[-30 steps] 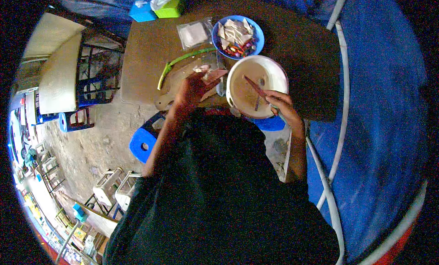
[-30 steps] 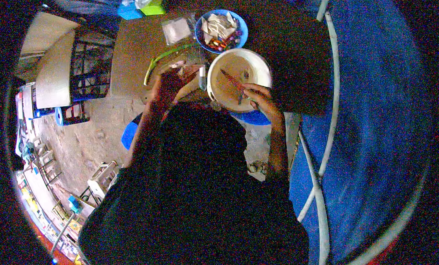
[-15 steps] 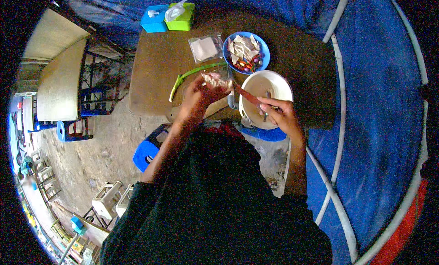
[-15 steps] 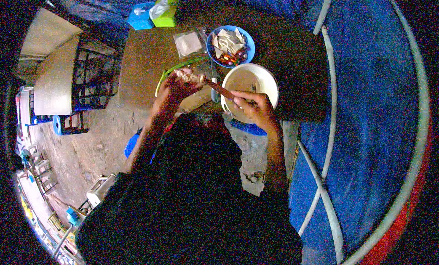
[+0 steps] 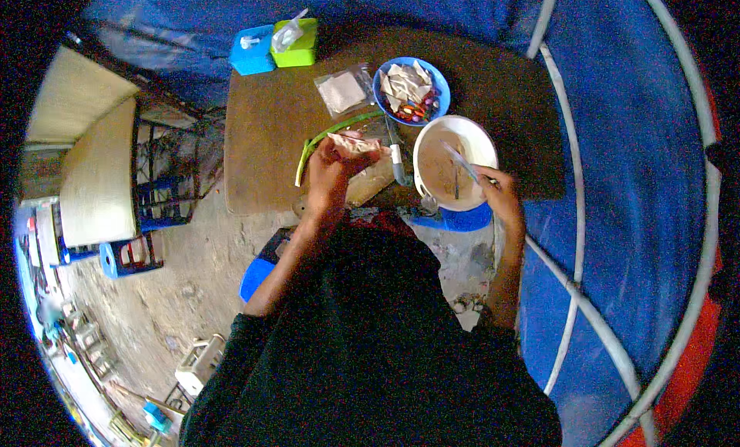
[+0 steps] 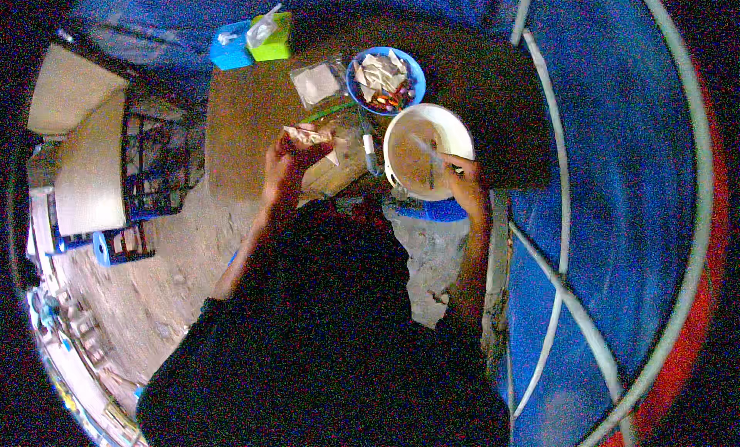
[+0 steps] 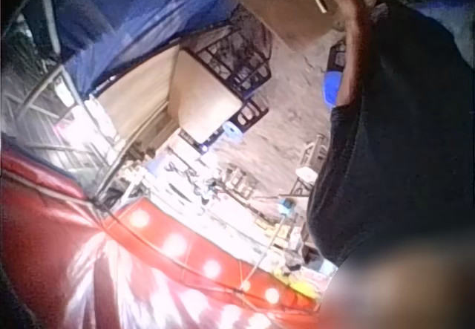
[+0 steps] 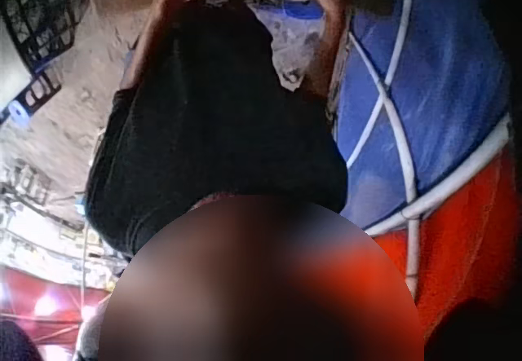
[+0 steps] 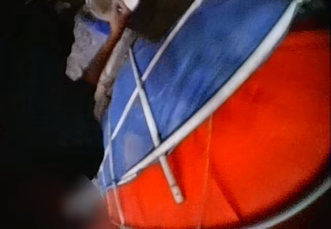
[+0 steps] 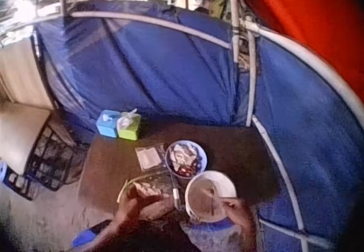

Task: The person assembles small food packets by placing a filling onto a wrapper, folding it into a triangular shape, and placing the finished packet into a blue bowl. The process is repeated multiple times using a spoon to scoop filling from a white bowl.

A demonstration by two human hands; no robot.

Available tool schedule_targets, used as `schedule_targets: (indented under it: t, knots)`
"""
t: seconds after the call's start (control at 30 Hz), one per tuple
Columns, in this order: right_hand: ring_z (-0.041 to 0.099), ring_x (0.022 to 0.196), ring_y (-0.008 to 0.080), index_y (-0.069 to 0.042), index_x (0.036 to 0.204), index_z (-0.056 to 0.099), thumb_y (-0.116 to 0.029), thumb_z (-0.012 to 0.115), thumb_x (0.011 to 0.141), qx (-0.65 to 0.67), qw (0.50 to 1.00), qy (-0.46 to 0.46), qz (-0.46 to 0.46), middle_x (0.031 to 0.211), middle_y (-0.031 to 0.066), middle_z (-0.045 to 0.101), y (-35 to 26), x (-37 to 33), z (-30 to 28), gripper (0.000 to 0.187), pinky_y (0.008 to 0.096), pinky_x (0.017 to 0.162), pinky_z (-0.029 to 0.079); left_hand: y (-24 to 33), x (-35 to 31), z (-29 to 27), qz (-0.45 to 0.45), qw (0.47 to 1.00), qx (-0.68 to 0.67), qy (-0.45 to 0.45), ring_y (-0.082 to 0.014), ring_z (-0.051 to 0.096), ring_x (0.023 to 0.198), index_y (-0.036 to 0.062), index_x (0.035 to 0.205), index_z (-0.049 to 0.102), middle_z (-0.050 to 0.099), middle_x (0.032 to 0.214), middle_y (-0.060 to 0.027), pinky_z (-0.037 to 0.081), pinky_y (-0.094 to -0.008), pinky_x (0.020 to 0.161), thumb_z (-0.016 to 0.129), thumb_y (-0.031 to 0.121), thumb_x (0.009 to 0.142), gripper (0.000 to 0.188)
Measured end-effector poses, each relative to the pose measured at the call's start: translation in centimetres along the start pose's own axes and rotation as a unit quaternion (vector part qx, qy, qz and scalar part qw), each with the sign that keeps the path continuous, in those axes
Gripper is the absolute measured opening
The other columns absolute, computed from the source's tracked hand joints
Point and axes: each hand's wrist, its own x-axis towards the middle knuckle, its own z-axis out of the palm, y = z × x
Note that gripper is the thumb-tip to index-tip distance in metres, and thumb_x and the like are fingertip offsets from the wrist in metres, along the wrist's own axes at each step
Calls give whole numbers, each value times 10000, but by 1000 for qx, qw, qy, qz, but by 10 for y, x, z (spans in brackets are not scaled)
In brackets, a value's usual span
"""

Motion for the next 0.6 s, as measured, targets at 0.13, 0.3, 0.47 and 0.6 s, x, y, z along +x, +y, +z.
schedule_targets:
  t: [0.13, 0.3, 0.47, 0.6]
  knots:
    - [643, 677, 327, -66, 1001, 695, -190, 628, 791, -229, 971, 73, -19, 798, 199, 658, 122, 7, 73, 254, 389, 650, 526, 0, 5, -8, 16, 997, -58, -52, -224, 637, 950, -4, 1055, 526, 648, 1028, -135, 507, -337, 870, 688, -2, 770, 328]
    - [622, 819, 400, -54, 945, 688, -157, 669, 715, -302, 948, 97, 8, 877, 234, 636, 116, 3, 104, 253, 424, 756, 517, 6, 0, -13, 92, 962, -215, -141, -232, 628, 995, 6, 1100, 513, 638, 1069, -139, 503, -342, 881, 650, -48, 785, 347]
    - [656, 844, 196, -8, 1029, 666, -218, 692, 829, 201, 975, 84, -35, 967, 113, 676, -58, 14, 103, 290, 317, 732, 549, 20, -1, -15, 86, 991, -27, -99, -191, 633, 939, 12, 1084, 532, 650, 998, -99, 509, -316, 873, 623, -68, 802, 306]
    - [651, 747, 128, 19, 995, 667, -196, 669, 859, 314, 948, -28, 37, 873, 86, 675, -165, 4, 101, 254, 241, 663, 538, 20, -6, -15, 105, 989, -25, -98, -175, 630, 931, 15, 1086, 531, 649, 987, -89, 515, -306, 850, 616, -77, 808, 305]
